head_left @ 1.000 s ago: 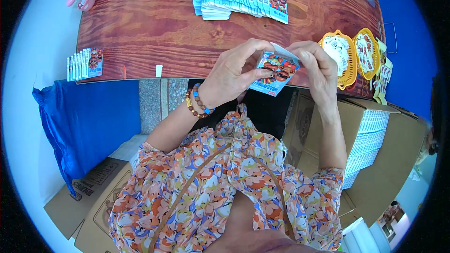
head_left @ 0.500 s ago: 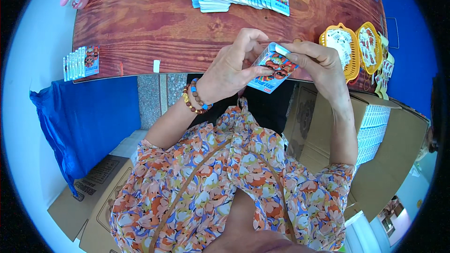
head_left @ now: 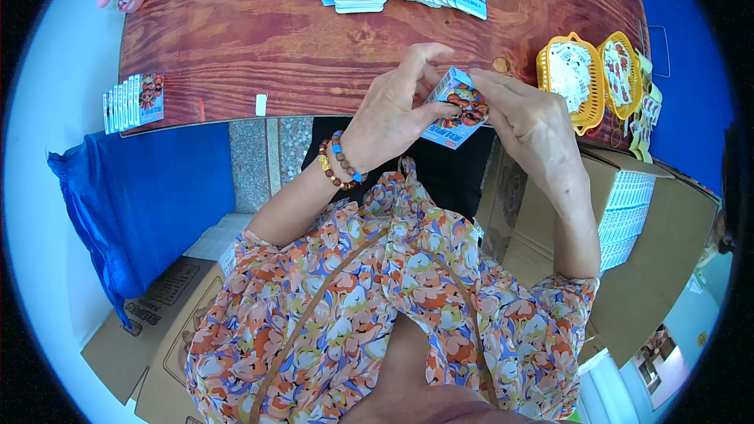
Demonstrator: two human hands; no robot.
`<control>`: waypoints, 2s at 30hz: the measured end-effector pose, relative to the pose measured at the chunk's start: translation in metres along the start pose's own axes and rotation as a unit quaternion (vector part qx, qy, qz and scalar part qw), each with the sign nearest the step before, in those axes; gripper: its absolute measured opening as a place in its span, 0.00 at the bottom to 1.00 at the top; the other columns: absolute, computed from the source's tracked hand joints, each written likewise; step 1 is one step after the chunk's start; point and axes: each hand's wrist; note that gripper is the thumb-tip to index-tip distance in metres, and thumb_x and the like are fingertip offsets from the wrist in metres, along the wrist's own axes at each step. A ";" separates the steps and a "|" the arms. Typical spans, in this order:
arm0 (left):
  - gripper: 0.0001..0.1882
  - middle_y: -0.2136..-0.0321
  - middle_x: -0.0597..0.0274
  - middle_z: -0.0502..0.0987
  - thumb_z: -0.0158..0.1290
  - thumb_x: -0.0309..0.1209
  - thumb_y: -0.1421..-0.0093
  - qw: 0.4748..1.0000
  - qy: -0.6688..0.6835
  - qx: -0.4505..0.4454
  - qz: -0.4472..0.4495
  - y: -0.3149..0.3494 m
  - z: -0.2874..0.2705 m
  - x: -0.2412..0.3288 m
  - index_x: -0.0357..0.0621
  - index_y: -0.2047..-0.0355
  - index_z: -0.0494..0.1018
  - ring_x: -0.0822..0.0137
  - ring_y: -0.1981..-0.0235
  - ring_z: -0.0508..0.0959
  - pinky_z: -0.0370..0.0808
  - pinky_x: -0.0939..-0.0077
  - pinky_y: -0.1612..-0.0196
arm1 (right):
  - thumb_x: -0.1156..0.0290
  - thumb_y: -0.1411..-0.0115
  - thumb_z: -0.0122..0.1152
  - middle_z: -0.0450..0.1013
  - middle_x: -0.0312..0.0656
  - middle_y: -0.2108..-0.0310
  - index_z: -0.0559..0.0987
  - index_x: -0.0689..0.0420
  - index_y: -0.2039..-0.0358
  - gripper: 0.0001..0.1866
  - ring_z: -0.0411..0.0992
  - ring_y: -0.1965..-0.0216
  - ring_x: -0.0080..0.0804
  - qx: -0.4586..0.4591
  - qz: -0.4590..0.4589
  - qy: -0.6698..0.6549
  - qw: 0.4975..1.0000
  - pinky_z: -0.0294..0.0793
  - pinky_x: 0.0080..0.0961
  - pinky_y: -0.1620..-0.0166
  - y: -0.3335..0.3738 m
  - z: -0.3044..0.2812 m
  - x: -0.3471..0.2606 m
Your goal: Packaging small toys and components into plastic containers and cardboard boxes.
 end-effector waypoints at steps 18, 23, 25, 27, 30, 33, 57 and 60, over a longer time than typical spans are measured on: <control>0.23 0.54 0.54 0.79 0.61 0.29 0.43 0.996 0.060 0.018 0.061 0.009 -0.016 -0.011 0.43 0.46 0.74 0.61 0.56 0.80 0.76 0.68 0.52 | 0.83 0.41 0.61 0.77 0.46 0.50 0.82 0.64 0.55 0.13 0.75 0.49 0.32 0.052 0.036 -0.303 0.951 0.76 0.26 0.48 0.001 0.026 0.018; 0.23 0.64 0.54 0.76 0.57 0.30 0.42 0.922 -0.262 0.177 0.222 0.026 -0.060 0.001 0.42 0.46 0.71 0.54 0.65 0.76 0.77 0.63 0.61 | 0.82 0.40 0.60 0.75 0.47 0.46 0.80 0.63 0.51 0.15 0.75 0.50 0.34 0.117 0.108 -0.255 0.954 0.74 0.28 0.46 -0.011 0.046 0.017; 0.25 0.62 0.53 0.77 0.57 0.29 0.43 0.857 -0.382 0.305 0.164 0.041 -0.112 -0.003 0.42 0.44 0.70 0.53 0.63 0.78 0.79 0.64 0.60 | 0.83 0.39 0.58 0.73 0.45 0.45 0.79 0.63 0.50 0.16 0.75 0.50 0.32 0.076 0.102 -0.298 0.946 0.74 0.26 0.47 -0.007 0.060 0.023; 0.29 0.61 0.51 0.78 0.61 0.29 0.45 0.795 -0.469 0.379 0.066 0.066 -0.172 -0.003 0.42 0.42 0.68 0.52 0.61 0.80 0.79 0.61 0.59 | 0.84 0.37 0.56 0.72 0.43 0.44 0.78 0.63 0.48 0.17 0.75 0.50 0.30 0.029 0.106 -0.329 0.938 0.73 0.25 0.47 -0.012 0.072 0.023; 0.24 0.64 0.51 0.78 0.63 0.31 0.45 0.663 -0.637 0.393 -0.025 0.096 -0.251 -0.018 0.44 0.48 0.70 0.51 0.65 0.79 0.77 0.58 0.64 | 0.83 0.38 0.57 0.71 0.45 0.43 0.78 0.64 0.50 0.15 0.75 0.51 0.29 -0.017 0.050 -0.300 0.952 0.74 0.25 0.47 -0.023 0.077 0.015; 0.24 0.66 0.51 0.77 0.61 0.30 0.44 0.621 -0.690 0.364 -0.077 0.107 -0.285 -0.027 0.46 0.47 0.71 0.51 0.65 0.79 0.75 0.57 0.64 | 0.82 0.38 0.58 0.72 0.46 0.43 0.78 0.63 0.51 0.14 0.75 0.50 0.31 -0.009 0.034 -0.288 0.957 0.74 0.24 0.48 -0.030 0.079 0.013; 0.24 0.47 0.50 0.75 0.54 0.34 0.34 0.935 -0.225 0.269 -0.052 0.059 -0.171 -0.035 0.39 0.40 0.68 0.61 0.51 0.77 0.74 0.65 0.48 | 0.84 0.41 0.54 0.74 0.50 0.45 0.76 0.62 0.46 0.21 0.72 0.43 0.51 0.301 0.044 0.019 0.952 0.71 0.40 0.41 -0.061 0.070 0.075; 0.24 0.53 0.53 0.79 0.54 0.31 0.33 0.977 0.151 0.136 -0.074 0.022 -0.093 -0.019 0.37 0.39 0.65 0.64 0.55 0.80 0.77 0.72 0.52 | 0.83 0.41 0.54 0.75 0.49 0.45 0.77 0.60 0.47 0.21 0.73 0.43 0.46 0.313 -0.049 0.111 0.942 0.69 0.43 0.39 -0.046 0.071 0.035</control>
Point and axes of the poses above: each hand's wrist, its own y-axis away from the middle knuckle, its own z-axis out of the palm, x = y × z
